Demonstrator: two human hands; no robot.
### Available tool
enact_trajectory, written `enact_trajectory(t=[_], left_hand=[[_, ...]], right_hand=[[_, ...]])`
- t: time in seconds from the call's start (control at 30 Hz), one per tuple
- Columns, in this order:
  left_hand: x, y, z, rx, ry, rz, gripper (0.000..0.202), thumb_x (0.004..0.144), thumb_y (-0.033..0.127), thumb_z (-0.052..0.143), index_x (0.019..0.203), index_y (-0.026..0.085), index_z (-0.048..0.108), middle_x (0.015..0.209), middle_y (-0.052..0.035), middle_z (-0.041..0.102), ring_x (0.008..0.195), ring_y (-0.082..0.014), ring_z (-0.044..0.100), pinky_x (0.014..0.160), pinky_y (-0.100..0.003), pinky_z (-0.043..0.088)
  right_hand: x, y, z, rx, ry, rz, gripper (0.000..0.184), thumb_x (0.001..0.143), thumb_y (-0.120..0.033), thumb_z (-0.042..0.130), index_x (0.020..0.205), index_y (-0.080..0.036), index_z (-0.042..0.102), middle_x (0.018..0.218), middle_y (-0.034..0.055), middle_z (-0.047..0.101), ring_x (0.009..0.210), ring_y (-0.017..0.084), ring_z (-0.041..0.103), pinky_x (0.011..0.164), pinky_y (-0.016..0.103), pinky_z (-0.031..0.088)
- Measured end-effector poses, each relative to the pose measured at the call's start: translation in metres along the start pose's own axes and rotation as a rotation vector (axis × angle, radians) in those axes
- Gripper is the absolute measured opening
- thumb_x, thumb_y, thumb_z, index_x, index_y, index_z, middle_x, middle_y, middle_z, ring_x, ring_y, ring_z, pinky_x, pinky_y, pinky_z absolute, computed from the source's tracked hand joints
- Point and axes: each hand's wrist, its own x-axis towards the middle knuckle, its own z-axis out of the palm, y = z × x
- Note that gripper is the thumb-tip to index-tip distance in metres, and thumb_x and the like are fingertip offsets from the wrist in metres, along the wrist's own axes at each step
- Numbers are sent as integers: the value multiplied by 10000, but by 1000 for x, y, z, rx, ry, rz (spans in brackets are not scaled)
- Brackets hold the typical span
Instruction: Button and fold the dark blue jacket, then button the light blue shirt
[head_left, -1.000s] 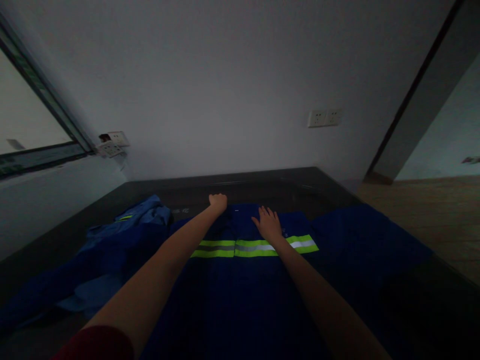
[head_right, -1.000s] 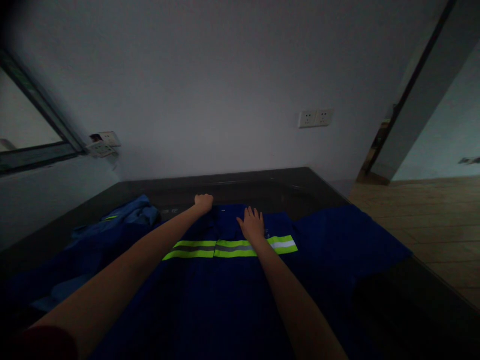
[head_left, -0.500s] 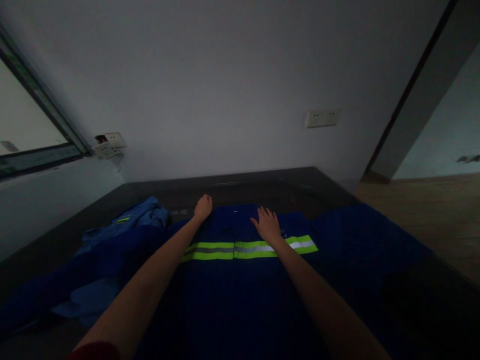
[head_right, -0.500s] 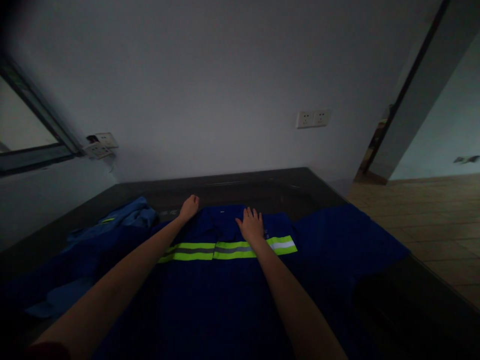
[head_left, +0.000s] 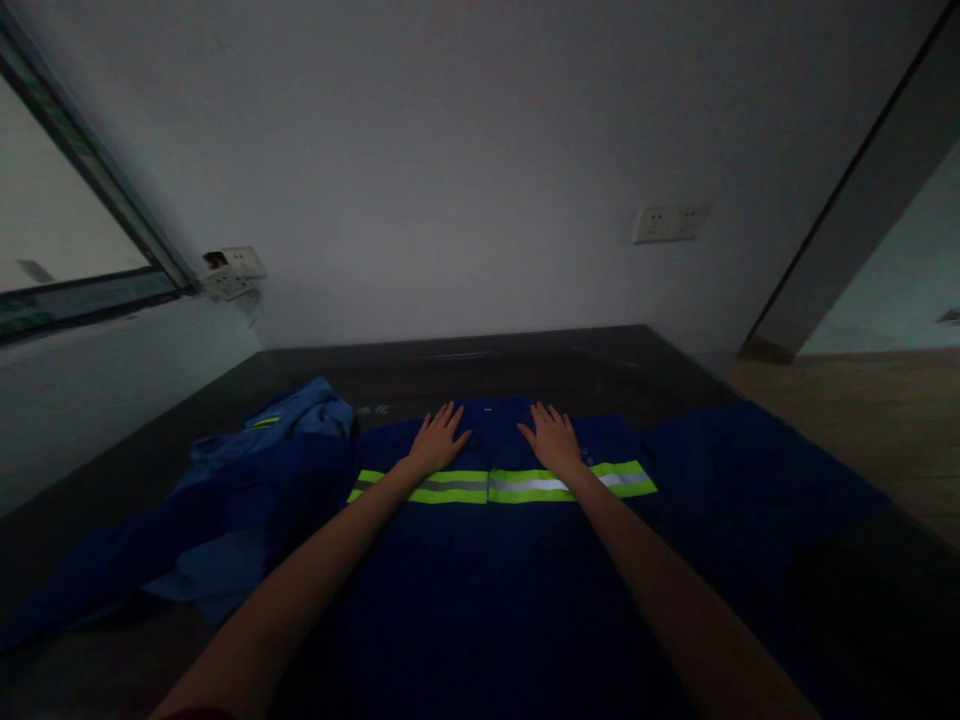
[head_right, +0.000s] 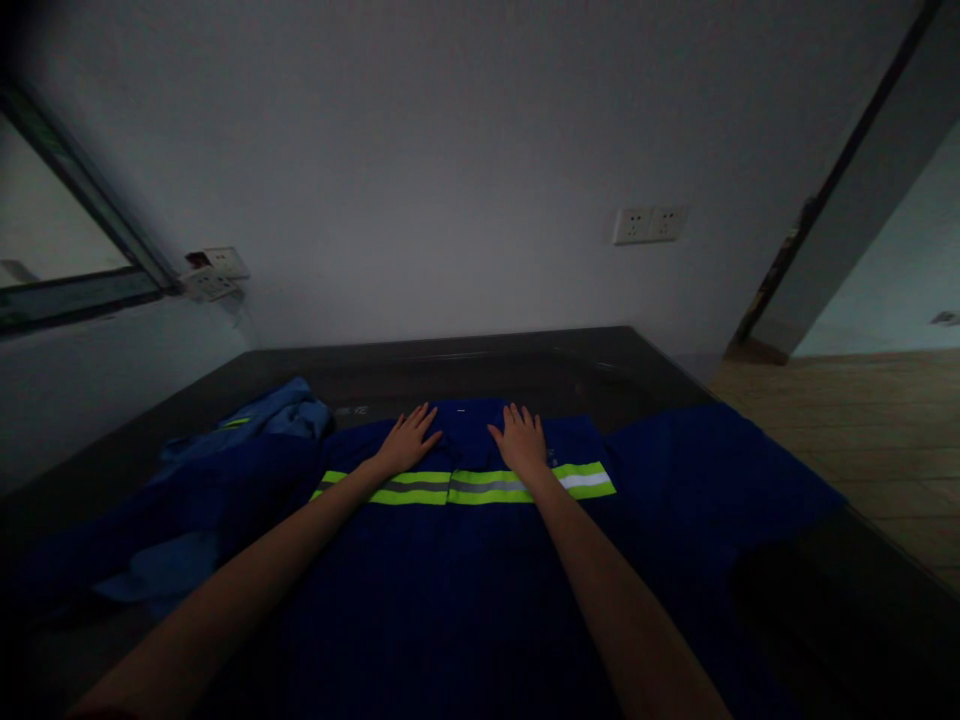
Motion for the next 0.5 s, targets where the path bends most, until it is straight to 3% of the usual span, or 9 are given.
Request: enact_trajectory(t=[0.33,0.43,0.5], left_hand=[[-6,3,-7,-21,70,15,638,913,551,351,1461,232,278,1553,-101,204,1435,-252,155,1146,-502,134],[-15,11,-19,-68,174,198,485,928,400,404,1386,244,413,1533,-67,278,1430,-217,179,1163,-496,80],[-23,18,-27,-147,179,367,422,921,261,400,1336,240,471,1483,-47,383,1398,-168,270,1174,-436,118]], right_hand=[[-1,-1,-5,-11,-56,12,672,943,-578,206,1471,-171,289,1530,95,269,1415,291,159,1109,483,145],[-3,-3,-5,-16,18,-2,638,948,-557,241,1447,-172,340,1509,107,319,1408,279,183,1101,479,171],[-4,-5,-6,-23,79,-26,593,957,-521,270,1417,-167,392,1481,118,369,1398,267,209,1098,480,175]])
